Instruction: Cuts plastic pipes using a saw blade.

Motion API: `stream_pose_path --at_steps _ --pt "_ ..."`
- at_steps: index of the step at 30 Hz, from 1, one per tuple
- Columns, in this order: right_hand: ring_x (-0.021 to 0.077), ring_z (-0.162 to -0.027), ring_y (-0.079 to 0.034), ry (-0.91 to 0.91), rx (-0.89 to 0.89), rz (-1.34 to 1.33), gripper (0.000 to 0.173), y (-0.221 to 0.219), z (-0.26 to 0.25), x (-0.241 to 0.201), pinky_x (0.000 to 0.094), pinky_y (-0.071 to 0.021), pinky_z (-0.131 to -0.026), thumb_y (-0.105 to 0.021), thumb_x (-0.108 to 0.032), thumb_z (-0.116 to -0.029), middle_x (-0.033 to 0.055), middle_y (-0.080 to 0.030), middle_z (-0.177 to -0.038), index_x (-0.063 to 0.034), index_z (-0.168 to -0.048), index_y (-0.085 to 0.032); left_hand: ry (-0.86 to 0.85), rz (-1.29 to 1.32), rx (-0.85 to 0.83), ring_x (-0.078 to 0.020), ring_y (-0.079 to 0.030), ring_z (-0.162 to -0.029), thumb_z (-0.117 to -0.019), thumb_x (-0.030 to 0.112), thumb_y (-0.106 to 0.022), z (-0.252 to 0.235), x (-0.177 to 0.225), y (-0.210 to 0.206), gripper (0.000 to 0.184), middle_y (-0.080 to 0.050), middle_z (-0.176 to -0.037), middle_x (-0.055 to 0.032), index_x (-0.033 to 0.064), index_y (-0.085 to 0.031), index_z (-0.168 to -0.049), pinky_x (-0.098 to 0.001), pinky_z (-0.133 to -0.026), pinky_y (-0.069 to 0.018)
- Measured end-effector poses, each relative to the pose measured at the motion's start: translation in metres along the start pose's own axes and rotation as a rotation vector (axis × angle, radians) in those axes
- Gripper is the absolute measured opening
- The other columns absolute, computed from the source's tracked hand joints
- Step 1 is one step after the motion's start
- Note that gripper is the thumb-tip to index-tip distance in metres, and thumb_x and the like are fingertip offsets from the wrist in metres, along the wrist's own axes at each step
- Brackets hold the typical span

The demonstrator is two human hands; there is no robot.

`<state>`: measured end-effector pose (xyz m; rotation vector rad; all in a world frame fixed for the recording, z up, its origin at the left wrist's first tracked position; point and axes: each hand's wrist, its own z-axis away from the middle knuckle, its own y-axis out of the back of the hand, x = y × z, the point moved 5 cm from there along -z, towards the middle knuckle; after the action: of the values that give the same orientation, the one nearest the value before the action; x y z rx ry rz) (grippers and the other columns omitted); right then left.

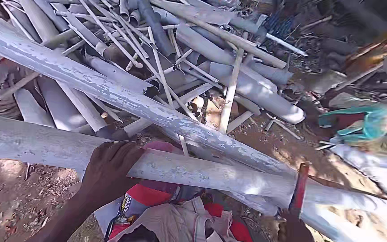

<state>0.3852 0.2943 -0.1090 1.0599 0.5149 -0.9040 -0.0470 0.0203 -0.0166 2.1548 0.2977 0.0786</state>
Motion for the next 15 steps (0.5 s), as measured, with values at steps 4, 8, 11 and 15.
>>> stream_pose_path --at_steps 4,8,11,15 --pt "0.0030 -0.035 -0.039 0.107 -0.072 -0.187 0.021 -0.027 0.027 0.003 0.0192 -0.0386 -0.035 -0.039 -0.021 -0.1118 -0.0053 -0.040 -0.050 -0.0034 -0.102 -0.046 0.018 0.022 0.010 -0.0502 -0.061 -0.115 -0.0888 0.057 -0.055 0.015 -0.005 -0.012 0.064 -0.063 -0.129 -0.0251 0.0139 -0.059 -0.137 -0.0671 -0.097 -0.0388" --pt "-0.0016 -0.045 -0.043 0.321 -0.380 -0.078 0.011 -0.073 0.077 -0.011 0.0170 -0.0421 -0.047 -0.049 -0.015 -0.1017 -0.0105 -0.044 -0.056 -0.0046 -0.105 -0.051 0.045 0.087 -0.057 -0.0550 -0.056 -0.121 -0.0871 0.054 -0.061 0.023 -0.015 -0.023 0.070 -0.059 -0.135 -0.0287 0.0142 -0.054 -0.144 -0.0733 -0.102 -0.0342" --pt "0.0026 -0.047 -0.043 0.318 -0.346 0.050 0.022 -0.058 0.064 -0.016 0.0217 -0.0424 -0.048 -0.053 -0.020 -0.1025 -0.0055 -0.044 -0.061 -0.0009 -0.113 -0.053 0.047 0.084 -0.071 -0.0548 -0.056 -0.123 -0.0848 0.051 -0.065 0.020 -0.014 -0.020 0.070 -0.060 -0.134 -0.0286 0.0127 -0.056 -0.142 -0.0770 -0.103 -0.0297" --pt "0.0049 -0.035 -0.040 0.040 -0.006 -0.148 0.024 -0.003 0.007 0.006 0.0207 -0.0395 -0.035 -0.042 -0.024 -0.1119 -0.0033 -0.039 -0.050 -0.0009 -0.104 -0.047 0.034 0.056 -0.015 -0.0518 -0.059 -0.120 -0.0847 0.054 -0.062 0.024 -0.011 -0.017 0.068 -0.062 -0.131 -0.0259 0.0146 -0.057 -0.140 -0.0772 -0.103 -0.0284"
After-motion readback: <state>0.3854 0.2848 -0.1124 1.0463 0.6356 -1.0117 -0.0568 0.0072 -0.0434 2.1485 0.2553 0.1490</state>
